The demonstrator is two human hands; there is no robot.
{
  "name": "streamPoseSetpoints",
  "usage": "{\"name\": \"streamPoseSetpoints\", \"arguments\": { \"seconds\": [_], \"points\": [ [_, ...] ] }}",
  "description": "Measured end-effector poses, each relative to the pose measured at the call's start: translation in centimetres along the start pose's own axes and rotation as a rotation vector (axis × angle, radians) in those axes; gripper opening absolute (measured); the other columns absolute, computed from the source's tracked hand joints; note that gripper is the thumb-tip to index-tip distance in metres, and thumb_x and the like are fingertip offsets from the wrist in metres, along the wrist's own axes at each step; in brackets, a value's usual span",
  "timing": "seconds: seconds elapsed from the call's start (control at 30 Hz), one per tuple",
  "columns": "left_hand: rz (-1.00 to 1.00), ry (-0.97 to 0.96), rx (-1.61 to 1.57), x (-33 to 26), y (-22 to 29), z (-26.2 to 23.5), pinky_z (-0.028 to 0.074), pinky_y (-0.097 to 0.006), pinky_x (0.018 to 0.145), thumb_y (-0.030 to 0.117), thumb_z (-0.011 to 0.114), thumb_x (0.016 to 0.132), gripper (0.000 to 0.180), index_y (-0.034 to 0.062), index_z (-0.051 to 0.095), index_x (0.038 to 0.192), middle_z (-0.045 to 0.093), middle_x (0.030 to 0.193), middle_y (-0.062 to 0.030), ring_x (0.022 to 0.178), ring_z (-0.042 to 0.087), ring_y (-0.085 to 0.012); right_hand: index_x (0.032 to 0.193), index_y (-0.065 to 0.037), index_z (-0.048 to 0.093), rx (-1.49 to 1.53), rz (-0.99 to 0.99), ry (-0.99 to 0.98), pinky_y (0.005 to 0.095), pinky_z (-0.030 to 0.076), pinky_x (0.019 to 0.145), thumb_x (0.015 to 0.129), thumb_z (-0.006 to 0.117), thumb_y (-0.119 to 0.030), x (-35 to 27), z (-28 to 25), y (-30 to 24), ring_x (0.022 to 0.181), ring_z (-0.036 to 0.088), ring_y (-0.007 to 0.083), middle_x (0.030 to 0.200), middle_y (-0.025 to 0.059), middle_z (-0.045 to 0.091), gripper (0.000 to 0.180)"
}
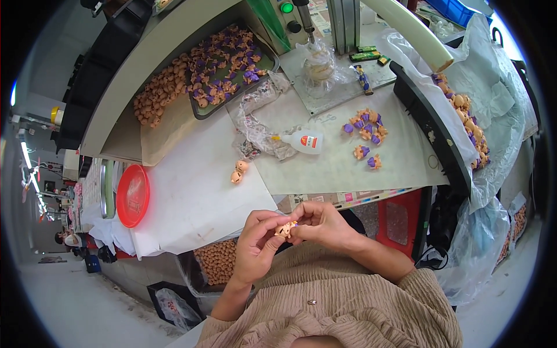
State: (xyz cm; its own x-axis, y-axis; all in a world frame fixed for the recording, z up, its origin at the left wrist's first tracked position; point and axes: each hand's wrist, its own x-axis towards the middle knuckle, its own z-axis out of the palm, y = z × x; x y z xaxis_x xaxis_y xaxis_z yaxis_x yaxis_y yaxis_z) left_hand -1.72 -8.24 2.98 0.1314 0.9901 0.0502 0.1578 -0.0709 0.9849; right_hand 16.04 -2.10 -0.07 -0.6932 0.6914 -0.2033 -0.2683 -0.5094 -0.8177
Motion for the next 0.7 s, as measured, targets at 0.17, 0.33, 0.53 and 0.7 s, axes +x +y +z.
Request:
{"name": "streamPoseSetpoints", "arguments": {
  "seconds": [0.17, 0.33, 0.53, 0.7],
  "points": [
    [0.016, 0.036, -0.072, 0.0, -0.4, -0.2, 0.044, -0.027, 0.088, 0.008, 0.059, 0.09, 0.026, -0.0041, 0.057, 0.113, 0.046, 0.112, -0.007, 0.099, 0.054, -0.0148, 0.099, 0.004, 0.059, 0.006, 0.007, 0.006, 0.0267, 0.056, 0.071, 0.086, 0.063, -0.003, 0.0, 0.1, -0.2, 0.082, 0.066, 0.0156, 0.094, 0.0113, 0.066, 0.015],
    [-0.032, 0.022, -0.182, 0.1, -0.2, -0.5, 0.046, -0.027, 0.087, 0.005, 0.057, 0.091, 0.026, -0.0036, 0.056, 0.115, 0.046, 0.114, -0.0069, 0.1, 0.054, -0.0151, 0.1, 0.004, 0.059, 0.018, 0.017, -0.002, 0.0266, 0.056, 0.07, 0.087, 0.062, -0.004, 0.1, 0.3, -0.3, 0.082, 0.066, 0.0158, 0.094, 0.0113, 0.066, 0.016],
    [-0.091, -0.001, -0.266, 0.0, -0.6, -1.0, 0.048, -0.027, 0.085, 0.004, 0.056, 0.092, 0.026, -0.0029, 0.055, 0.117, 0.047, 0.114, -0.0061, 0.101, 0.055, -0.0154, 0.104, 0.004, 0.059, 0.036, 0.054, -0.008, 0.0271, 0.055, 0.071, 0.088, 0.062, -0.006, 0.1, 0.5, -0.5, 0.082, 0.066, 0.0163, 0.095, 0.0114, 0.066, 0.019],
    [-0.127, 0.068, -0.318, -0.1, -0.2, -0.8, 0.048, -0.024, 0.078, 0.012, 0.064, 0.089, 0.029, -0.0021, 0.057, 0.113, 0.05, 0.109, -0.0048, 0.094, 0.056, -0.013, 0.109, 0.003, 0.057, 0.016, 0.039, -0.04, 0.0245, 0.055, 0.073, 0.09, 0.062, -0.013, 0.1, 0.5, 0.0, 0.087, 0.066, 0.0137, 0.097, 0.0096, 0.067, 0.026]
  ]
}}
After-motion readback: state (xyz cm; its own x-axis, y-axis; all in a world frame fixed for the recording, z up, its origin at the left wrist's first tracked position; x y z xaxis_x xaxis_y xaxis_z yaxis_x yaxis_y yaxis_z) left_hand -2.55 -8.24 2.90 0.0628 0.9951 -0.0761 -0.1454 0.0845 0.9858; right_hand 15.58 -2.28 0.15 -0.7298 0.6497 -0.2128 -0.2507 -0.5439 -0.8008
